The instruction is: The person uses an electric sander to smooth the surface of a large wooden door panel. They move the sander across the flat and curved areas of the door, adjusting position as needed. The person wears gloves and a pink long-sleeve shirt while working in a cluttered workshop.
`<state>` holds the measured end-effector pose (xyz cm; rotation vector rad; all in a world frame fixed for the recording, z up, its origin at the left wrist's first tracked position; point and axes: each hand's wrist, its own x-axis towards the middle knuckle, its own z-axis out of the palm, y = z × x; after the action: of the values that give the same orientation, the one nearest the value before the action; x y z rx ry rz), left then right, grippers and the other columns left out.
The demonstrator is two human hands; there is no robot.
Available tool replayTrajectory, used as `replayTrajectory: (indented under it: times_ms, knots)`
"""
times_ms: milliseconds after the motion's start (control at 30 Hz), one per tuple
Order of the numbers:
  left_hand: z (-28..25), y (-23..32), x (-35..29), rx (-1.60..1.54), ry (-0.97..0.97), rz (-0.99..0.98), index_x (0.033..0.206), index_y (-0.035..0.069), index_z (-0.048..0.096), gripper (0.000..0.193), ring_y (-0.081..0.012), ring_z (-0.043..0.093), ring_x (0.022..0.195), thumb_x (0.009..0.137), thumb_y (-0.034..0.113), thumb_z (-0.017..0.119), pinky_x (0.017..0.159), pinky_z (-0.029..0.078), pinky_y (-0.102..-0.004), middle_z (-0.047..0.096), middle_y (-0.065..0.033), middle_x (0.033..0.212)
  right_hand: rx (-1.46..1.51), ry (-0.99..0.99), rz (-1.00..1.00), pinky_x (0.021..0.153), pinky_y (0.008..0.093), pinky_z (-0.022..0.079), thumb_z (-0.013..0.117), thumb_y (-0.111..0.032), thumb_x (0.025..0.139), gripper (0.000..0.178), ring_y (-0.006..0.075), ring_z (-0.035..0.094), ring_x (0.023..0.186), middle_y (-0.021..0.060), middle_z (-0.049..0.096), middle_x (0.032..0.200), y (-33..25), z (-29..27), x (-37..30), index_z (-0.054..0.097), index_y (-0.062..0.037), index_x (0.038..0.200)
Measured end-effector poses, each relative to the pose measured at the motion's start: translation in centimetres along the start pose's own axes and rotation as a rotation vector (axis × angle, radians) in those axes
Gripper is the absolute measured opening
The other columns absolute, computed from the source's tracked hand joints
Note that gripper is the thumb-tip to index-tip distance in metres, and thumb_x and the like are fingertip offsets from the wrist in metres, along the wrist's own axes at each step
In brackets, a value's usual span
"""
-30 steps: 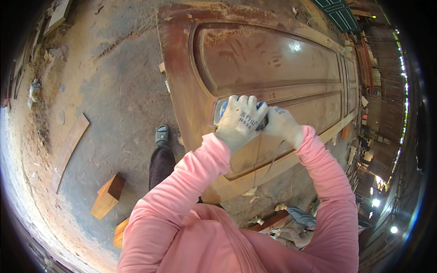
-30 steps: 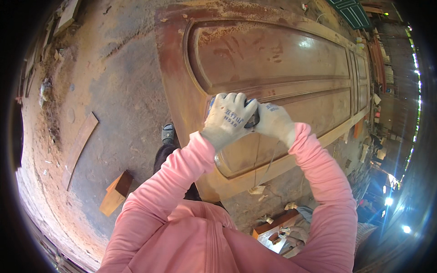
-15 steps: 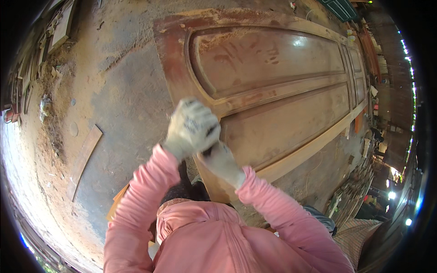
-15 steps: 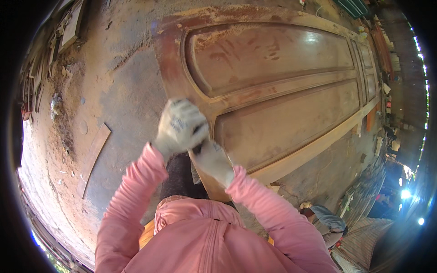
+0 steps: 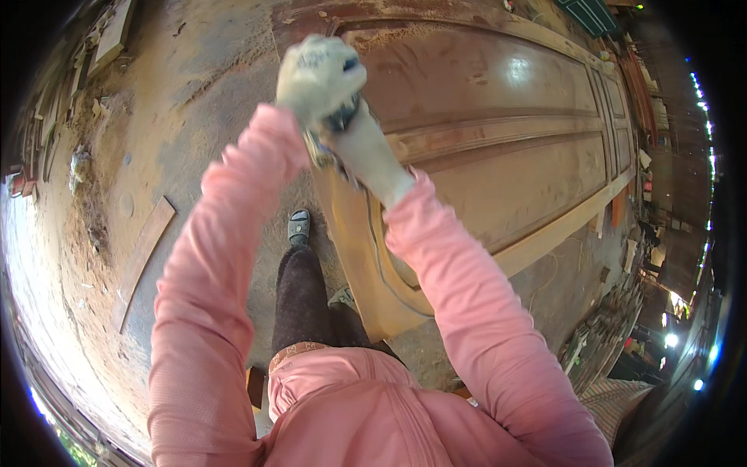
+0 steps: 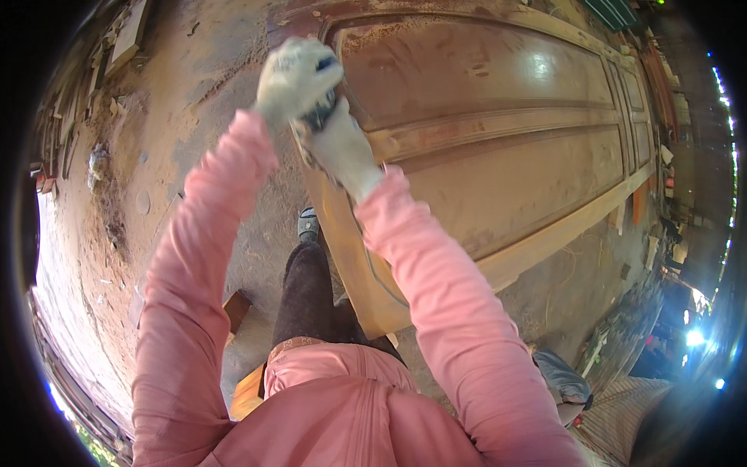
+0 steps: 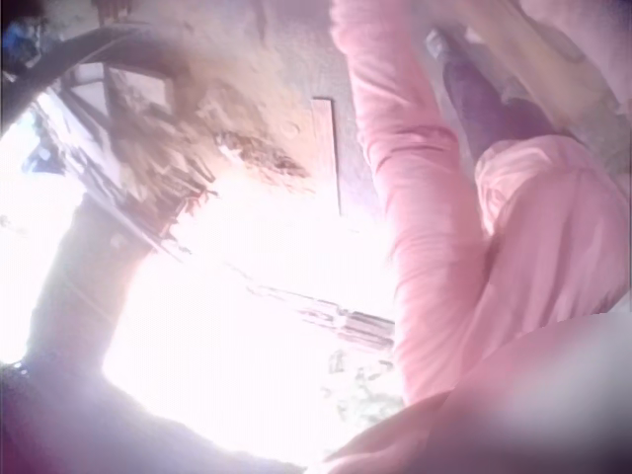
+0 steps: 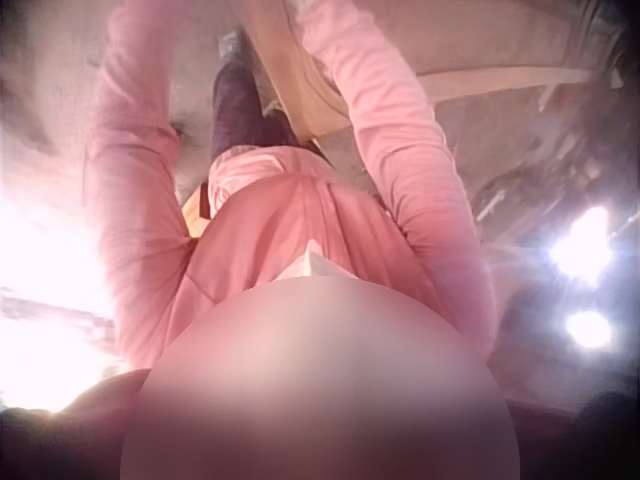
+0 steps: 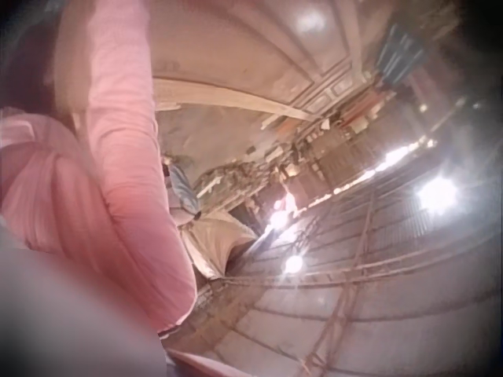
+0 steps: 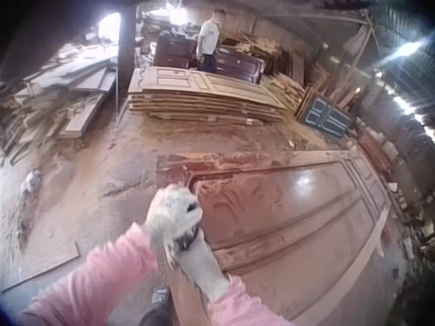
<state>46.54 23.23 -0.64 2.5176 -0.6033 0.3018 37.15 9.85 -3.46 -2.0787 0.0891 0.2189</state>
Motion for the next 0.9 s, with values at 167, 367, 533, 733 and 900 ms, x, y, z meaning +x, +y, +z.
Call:
replayTrajectory:
  times_ms: [167,367,533,733,900]
  knots:
    - [-0.1,12.2,-14.9,-0.106,0.019,0.000,0.081,0.008,0.077,0.020,-0.0383,0.068,0.102,0.081,0.027,0.071,0.089,0.055,-0.0526,0.072,-0.0129,0.091,0.106,-0.042,0.143,0.099,0.0434,0.057,0.083,-0.021,0.092,0.074,0.0318,0.072,0.122,0.0208,0.072,0.133,5.9,-1.1,-19.8,0.046,-0.0009,0.153]
    - [-1.8,23.3,-26.8,-0.298,-0.047,0.002,0.082,0.014,0.076,0.014,-0.0324,0.067,0.106,0.074,0.026,0.077,0.096,0.051,-0.0521,0.072,-0.0053,0.093,-0.262,-0.068,0.080,0.089,0.0568,0.058,0.080,-0.030,0.093,0.086,0.0500,0.071,0.110,0.0309,0.072,0.120,7.2,-3.1,-37.4,0.036,-0.0007,0.161]
    - [-1.3,18.8,-22.8,-0.285,-0.041,-0.055,0.081,0.013,0.074,0.015,-0.0343,0.067,0.105,0.076,0.027,0.078,0.097,0.051,-0.0520,0.072,-0.0072,0.094,-0.191,-0.094,0.119,0.090,0.0573,0.058,0.081,-0.031,0.092,0.087,0.0501,0.071,0.110,0.0314,0.073,0.120,6.1,-2.5,-30.8,0.036,-0.0005,0.160]
    - [-1.4,4.8,-8.7,-0.171,0.103,-0.093,0.090,0.003,0.076,0.025,-0.0425,0.069,0.099,0.087,0.028,0.071,0.092,0.054,-0.0530,0.074,-0.0181,0.097,-0.082,-0.024,-0.062,0.094,0.0593,0.057,0.082,-0.043,0.092,0.086,0.0525,0.070,0.111,0.0328,0.072,0.122,3.3,1.4,-9.2,0.042,0.0008,0.154]
    - [-1.6,-7.0,4.2,-0.145,0.193,-0.251,0.106,0.006,0.079,0.037,-0.0429,0.072,0.105,0.095,0.039,0.068,0.093,0.057,-0.0507,0.077,-0.0202,0.112,-0.025,-0.107,0.074,0.100,0.0530,0.058,0.083,-0.051,0.087,0.081,0.0478,0.071,0.119,0.0313,0.074,0.124,-4.1,3.1,8.7,0.055,0.0075,0.136]
